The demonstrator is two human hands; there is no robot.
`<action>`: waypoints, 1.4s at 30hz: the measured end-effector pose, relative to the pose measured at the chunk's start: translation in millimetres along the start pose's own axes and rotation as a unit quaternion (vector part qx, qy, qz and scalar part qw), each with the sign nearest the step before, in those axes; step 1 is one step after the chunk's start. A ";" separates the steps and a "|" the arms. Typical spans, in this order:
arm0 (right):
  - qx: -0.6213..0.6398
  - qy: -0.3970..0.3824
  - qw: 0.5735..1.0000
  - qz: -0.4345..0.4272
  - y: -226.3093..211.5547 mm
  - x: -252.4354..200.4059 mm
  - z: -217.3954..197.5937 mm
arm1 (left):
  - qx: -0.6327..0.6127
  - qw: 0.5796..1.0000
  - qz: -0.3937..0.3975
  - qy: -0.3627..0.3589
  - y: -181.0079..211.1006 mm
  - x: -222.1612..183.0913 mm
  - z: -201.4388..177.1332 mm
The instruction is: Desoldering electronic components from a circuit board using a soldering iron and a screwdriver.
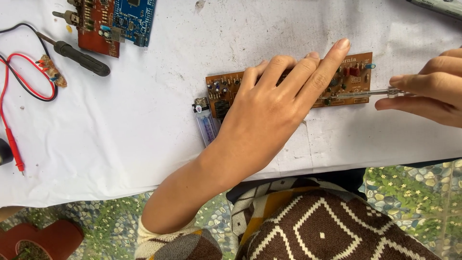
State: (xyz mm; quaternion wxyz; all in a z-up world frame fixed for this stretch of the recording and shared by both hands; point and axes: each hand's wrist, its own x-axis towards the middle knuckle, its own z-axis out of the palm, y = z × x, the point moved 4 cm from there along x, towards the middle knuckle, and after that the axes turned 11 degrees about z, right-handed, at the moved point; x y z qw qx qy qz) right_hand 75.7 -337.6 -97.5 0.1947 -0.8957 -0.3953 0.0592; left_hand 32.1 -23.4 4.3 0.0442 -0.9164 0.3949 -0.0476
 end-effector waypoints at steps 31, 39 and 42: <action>0.081 -0.021 0.927 0.366 29.8 -24.8 -15.5 | -0.158 0.987 0.021 -0.007 -9.1 6.0 1.9; 0.167 0.127 0.943 0.257 -55.4 71.8 -78.1 | -0.178 0.981 0.006 0.073 -7.5 15.6 -12.9; 0.124 0.121 0.963 0.205 -68.0 98.2 -81.5 | -0.160 0.982 -0.007 0.104 -2.1 19.6 -13.4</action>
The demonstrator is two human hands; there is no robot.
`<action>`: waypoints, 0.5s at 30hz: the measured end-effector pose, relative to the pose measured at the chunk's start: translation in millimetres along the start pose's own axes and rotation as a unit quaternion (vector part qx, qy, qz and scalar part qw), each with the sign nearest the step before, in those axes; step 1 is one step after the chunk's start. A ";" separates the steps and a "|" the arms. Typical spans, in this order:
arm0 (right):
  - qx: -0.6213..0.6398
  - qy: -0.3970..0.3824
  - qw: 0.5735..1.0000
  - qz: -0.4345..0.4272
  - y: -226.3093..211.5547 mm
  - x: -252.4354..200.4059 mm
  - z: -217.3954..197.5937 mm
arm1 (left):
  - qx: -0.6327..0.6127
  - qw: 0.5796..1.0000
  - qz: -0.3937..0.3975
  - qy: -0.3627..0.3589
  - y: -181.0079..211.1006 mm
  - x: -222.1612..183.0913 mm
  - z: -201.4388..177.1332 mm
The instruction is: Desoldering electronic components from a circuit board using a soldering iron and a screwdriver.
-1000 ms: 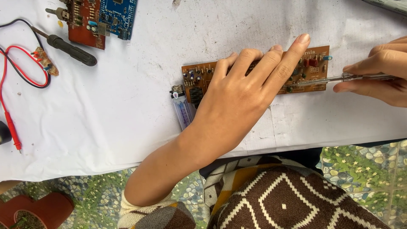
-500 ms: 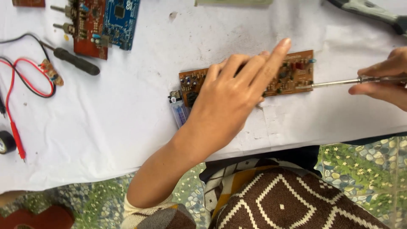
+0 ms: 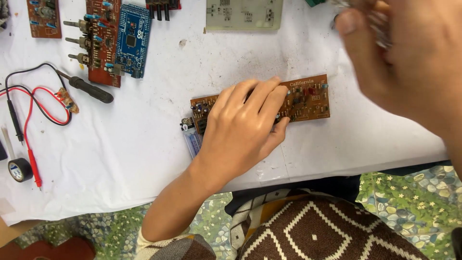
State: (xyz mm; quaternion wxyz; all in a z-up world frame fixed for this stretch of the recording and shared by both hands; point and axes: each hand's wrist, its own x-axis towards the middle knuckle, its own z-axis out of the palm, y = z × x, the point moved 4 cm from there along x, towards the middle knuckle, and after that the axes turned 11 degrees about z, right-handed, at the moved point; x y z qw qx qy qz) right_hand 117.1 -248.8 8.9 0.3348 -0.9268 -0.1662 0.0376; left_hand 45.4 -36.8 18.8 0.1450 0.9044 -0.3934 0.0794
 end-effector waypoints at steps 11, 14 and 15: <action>0.091 0.044 0.987 -0.121 -15.8 5.2 30.0 | 0.054 0.997 -0.035 0.043 14.3 17.4 -2.4; 0.029 0.000 0.997 -0.067 -15.4 5.7 31.3 | 0.052 0.996 -0.052 0.040 14.8 22.4 -1.0; 0.014 -0.008 0.998 -0.068 -15.4 5.5 30.1 | 0.051 0.996 -0.061 0.042 15.2 22.9 -0.6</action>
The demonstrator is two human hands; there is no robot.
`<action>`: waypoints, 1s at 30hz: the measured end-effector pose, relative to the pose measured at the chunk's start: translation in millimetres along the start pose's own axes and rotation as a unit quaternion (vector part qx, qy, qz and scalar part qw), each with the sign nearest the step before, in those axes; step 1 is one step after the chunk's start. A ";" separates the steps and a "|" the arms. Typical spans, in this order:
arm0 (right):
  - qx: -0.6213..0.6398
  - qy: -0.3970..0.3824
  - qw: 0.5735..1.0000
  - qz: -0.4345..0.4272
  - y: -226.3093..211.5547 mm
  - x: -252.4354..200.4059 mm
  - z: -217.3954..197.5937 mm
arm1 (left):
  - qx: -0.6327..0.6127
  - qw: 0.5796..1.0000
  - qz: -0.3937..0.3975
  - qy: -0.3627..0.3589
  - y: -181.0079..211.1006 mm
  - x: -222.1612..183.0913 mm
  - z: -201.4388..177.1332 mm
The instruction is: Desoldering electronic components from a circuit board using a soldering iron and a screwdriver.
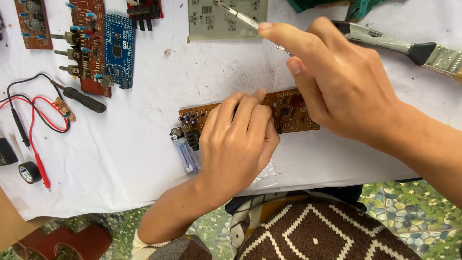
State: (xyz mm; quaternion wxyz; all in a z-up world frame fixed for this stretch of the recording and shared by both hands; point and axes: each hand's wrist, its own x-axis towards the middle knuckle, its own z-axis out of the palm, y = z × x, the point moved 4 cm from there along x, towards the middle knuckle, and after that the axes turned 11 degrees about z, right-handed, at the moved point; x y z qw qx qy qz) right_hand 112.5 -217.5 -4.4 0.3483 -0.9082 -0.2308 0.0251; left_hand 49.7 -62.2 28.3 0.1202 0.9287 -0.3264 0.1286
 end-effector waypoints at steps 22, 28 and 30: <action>-0.234 -0.168 0.957 0.023 29.7 -10.7 -3.7 | 0.040 0.999 0.017 0.008 6.6 -10.7 2.9; -0.250 -0.140 0.958 0.004 27.4 -14.0 -2.9 | 0.011 0.999 -0.002 -0.047 9.4 -12.7 4.8; -0.262 -0.143 0.955 0.010 29.3 -14.6 -1.4 | 0.024 0.999 0.000 -0.039 11.7 -11.5 3.4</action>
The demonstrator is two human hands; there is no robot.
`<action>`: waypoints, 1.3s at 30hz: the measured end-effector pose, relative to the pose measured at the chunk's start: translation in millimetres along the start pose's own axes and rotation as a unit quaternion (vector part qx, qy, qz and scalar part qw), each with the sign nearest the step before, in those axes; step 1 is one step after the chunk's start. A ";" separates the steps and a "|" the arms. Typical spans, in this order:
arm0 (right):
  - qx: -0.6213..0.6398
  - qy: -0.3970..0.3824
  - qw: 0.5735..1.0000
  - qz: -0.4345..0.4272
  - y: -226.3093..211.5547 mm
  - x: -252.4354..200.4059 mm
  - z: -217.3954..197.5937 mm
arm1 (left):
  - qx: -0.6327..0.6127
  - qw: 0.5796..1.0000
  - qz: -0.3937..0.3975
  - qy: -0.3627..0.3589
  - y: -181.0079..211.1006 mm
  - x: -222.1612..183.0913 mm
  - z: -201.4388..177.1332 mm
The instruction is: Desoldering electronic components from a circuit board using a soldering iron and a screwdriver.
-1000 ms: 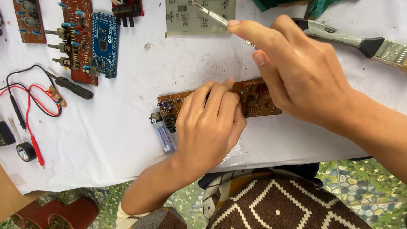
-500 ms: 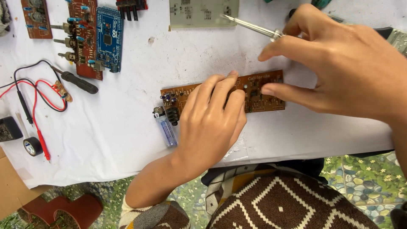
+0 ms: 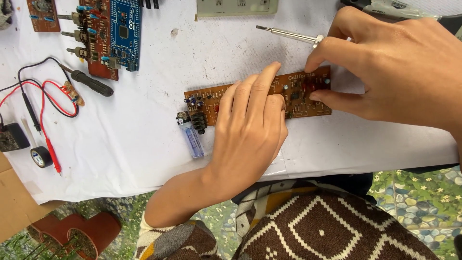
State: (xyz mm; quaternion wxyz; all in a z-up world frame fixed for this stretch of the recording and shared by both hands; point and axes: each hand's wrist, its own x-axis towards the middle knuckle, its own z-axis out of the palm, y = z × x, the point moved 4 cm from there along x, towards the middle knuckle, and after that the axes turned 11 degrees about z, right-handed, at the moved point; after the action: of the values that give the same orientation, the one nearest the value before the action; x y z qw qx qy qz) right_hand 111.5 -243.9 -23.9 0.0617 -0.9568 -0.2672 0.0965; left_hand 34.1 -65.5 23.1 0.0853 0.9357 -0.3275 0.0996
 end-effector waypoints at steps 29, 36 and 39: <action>0.027 -0.202 0.972 0.120 -16.7 6.8 -30.8 | 0.064 0.997 0.009 0.033 6.0 -4.2 -5.8; 0.010 -0.204 0.970 0.132 -15.6 7.4 -27.4 | 0.082 0.996 -0.010 0.017 3.0 -7.1 -6.6; 0.004 -0.210 0.969 0.134 -16.8 7.0 -28.9 | 0.060 0.998 0.002 0.023 6.0 -8.6 -5.8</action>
State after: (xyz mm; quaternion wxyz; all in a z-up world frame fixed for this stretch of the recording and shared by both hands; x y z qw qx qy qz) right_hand 115.3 -227.9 6.1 -0.0051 -0.9419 -0.1436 0.3037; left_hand 23.0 -63.7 27.2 0.0363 0.9361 -0.3204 0.1408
